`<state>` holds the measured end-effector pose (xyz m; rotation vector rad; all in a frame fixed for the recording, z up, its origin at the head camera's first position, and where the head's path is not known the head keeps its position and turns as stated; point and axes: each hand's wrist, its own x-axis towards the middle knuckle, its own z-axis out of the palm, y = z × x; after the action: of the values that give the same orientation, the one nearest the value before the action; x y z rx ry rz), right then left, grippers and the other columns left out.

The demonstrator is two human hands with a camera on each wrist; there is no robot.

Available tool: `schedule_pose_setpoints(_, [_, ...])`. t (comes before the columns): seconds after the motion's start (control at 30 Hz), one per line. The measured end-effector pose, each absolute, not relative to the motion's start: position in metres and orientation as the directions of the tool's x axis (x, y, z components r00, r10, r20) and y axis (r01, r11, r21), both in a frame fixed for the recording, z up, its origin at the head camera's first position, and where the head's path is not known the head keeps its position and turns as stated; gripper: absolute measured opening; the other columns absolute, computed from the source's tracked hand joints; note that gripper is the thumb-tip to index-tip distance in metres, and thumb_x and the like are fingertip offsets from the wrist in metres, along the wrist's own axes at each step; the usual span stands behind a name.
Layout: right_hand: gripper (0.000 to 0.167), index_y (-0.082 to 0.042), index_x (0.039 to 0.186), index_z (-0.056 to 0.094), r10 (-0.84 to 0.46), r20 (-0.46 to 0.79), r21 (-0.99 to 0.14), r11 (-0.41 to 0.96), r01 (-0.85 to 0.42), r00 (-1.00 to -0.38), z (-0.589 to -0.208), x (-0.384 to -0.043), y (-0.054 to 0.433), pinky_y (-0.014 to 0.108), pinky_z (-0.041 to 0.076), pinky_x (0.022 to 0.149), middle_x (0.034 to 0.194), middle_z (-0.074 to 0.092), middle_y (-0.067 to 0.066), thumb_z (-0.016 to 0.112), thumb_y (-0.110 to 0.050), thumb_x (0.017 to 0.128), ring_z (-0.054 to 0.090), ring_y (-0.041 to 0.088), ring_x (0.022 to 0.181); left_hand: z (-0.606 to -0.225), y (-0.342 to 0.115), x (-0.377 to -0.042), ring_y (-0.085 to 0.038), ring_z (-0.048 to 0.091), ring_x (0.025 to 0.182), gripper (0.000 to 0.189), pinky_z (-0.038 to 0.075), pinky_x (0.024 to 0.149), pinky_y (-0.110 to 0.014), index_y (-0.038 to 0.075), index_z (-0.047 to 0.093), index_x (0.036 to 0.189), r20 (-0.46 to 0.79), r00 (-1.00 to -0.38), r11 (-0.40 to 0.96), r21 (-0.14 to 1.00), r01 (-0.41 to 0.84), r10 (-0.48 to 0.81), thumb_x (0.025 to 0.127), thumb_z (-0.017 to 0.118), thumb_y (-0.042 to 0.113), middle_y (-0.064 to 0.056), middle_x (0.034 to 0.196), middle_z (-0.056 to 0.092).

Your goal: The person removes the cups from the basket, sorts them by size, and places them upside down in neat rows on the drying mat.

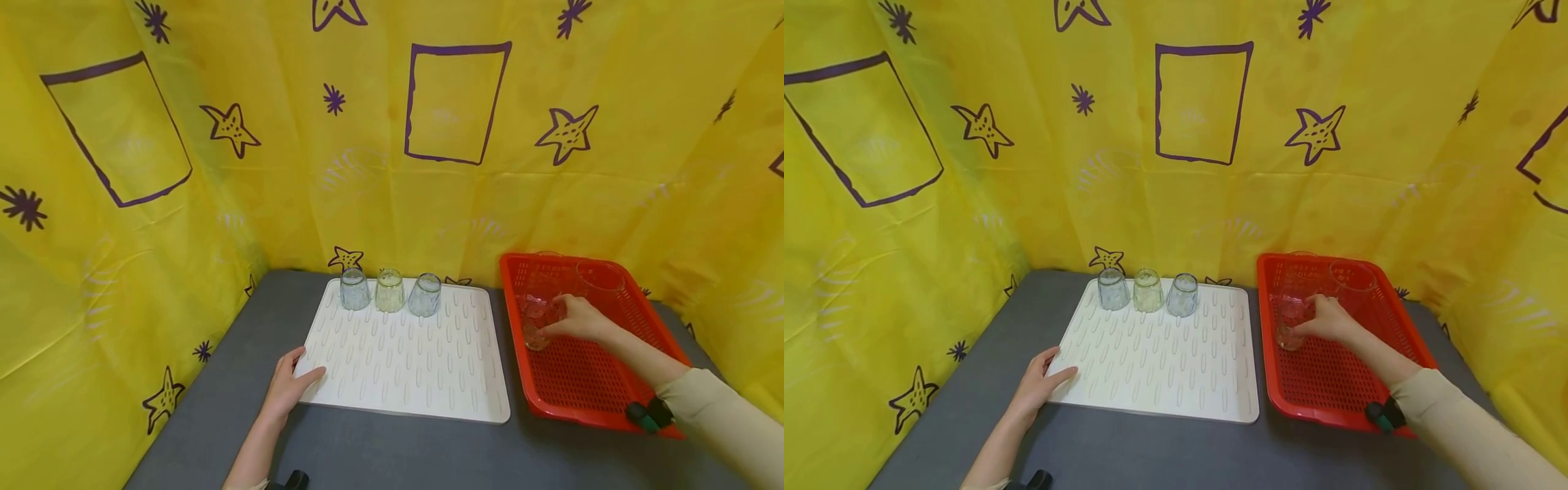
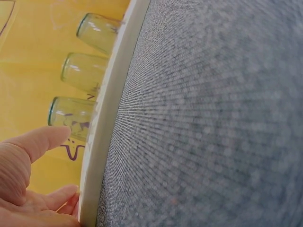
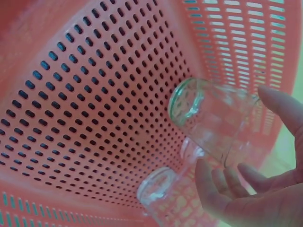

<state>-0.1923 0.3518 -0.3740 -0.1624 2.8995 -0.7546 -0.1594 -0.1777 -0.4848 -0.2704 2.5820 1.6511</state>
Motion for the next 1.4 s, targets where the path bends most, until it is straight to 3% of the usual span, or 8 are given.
schedule_pose_setpoints(0.23, [0.082,0.022,0.122,0.047,-0.164,-0.109,-0.471,0.877,-0.094,-0.98,-0.377,-0.197,0.349,0.053,0.051,0.079,0.11,0.058,0.036,0.084,-0.033,0.073,0.058,0.041,0.093,-0.484,-0.178,-0.159,-0.041,0.033,0.131,0.076,0.028,0.106,-0.054,-0.007,0.032,0.145,-0.15,-0.981,0.419,0.888,-0.187,-0.12,0.087,0.073,0.022,-0.028,0.146,0.027])
schedule_pose_setpoints(0.53, [0.061,0.013,0.106,0.061,-0.174,-0.088,-0.466,0.878,-0.114,-0.981,-0.378,-0.199,0.354,0.038,0.05,0.065,0.092,0.067,0.02,0.084,-0.033,0.073,0.056,0.026,0.075,-0.485,-0.177,-0.164,-0.041,0.029,0.135,0.076,0.025,0.109,-0.055,-0.005,0.033,0.145,-0.156,-0.981,0.423,0.886,-0.19,-0.115,0.087,0.073,0.023,-0.027,0.147,0.027])
schedule_pose_setpoints(0.7, [0.067,0.016,0.112,0.056,-0.168,-0.101,-0.461,0.881,-0.104,-0.981,-0.378,-0.199,0.355,0.044,0.053,0.07,0.1,0.065,0.029,0.083,-0.033,0.074,0.058,0.029,0.08,-0.484,-0.177,-0.164,-0.041,0.029,0.135,0.075,0.024,0.109,-0.056,-0.004,0.033,0.145,-0.165,-0.979,0.41,0.89,-0.2,-0.12,0.087,0.073,0.022,-0.026,0.148,0.026])
schedule_pose_setpoints(1.07, [0.074,0.018,0.114,0.054,-0.114,-0.085,-0.441,0.895,-0.065,-0.99,-0.376,-0.197,0.357,0.047,0.052,0.071,0.102,0.062,0.031,0.08,-0.04,0.076,0.059,0.036,0.085,-0.486,-0.178,-0.161,-0.041,0.031,0.133,0.073,0.025,0.108,-0.055,-0.005,0.034,0.144,-0.156,-0.979,0.407,0.892,-0.196,-0.13,0.086,0.072,0.019,-0.026,0.146,0.028])
schedule_pose_setpoints(1.2, [0.083,0.019,0.121,0.047,-0.071,-0.092,-0.47,0.883,-0.02,-0.993,-0.371,-0.193,0.359,0.052,0.052,0.076,0.11,0.057,0.035,0.079,-0.044,0.078,0.058,0.044,0.095,-0.486,-0.178,-0.162,-0.042,0.031,0.133,0.074,0.025,0.108,-0.056,-0.005,0.034,0.144,-0.15,-0.981,0.411,0.892,-0.189,-0.125,0.086,0.073,0.02,-0.027,0.146,0.027])
schedule_pose_setpoints(1.4, [0.092,0.014,0.138,0.035,-0.01,-0.123,-0.574,0.817,0.063,-0.992,-0.351,-0.18,0.358,0.05,0.05,0.076,0.125,0.047,0.036,0.072,-0.05,0.083,0.053,0.045,0.104,-0.485,-0.178,-0.161,-0.042,0.029,0.134,0.074,0.025,0.108,-0.057,-0.005,0.033,0.144,-0.157,-0.979,0.41,0.891,-0.196,-0.127,0.087,0.072,0.02,-0.027,0.147,0.026])
